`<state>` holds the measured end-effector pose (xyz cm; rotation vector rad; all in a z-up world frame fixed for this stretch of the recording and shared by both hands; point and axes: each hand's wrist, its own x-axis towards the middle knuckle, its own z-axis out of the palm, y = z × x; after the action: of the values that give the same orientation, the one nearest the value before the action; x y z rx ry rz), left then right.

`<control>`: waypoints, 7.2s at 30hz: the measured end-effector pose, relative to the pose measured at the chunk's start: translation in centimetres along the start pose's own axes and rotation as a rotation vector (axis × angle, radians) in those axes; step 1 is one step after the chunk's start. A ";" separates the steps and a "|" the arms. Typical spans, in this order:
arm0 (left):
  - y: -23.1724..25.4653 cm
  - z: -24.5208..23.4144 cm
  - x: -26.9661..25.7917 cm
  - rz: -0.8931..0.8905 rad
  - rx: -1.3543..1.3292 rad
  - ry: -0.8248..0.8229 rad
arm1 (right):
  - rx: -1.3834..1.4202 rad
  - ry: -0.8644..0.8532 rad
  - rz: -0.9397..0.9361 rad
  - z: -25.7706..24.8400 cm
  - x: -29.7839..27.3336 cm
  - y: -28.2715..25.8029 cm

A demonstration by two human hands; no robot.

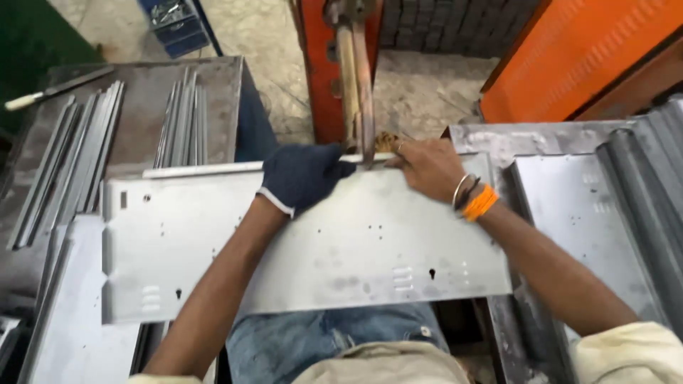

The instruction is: The recorder is using a spot welding machine to join thin metal strips to larger metal sheets.

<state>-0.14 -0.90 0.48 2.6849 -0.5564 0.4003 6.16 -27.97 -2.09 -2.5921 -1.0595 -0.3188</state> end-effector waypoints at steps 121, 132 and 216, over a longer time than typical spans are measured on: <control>-6.5 6.0 -22.6 -0.444 0.235 0.046 | 0.504 0.022 0.603 6.9 -21.5 -9.7; -18.5 -7.8 -42.0 -1.091 0.395 0.254 | 0.530 -0.194 0.483 9.9 -13.6 -14.1; 15.5 11.3 -6.0 -0.577 -1.781 -0.044 | 1.286 0.605 0.856 2.6 -27.6 7.8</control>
<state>-9.82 -16.78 -7.12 0.9931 0.0145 -0.2735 -7.41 -49.84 -15.03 -1.3714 0.1616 -0.1001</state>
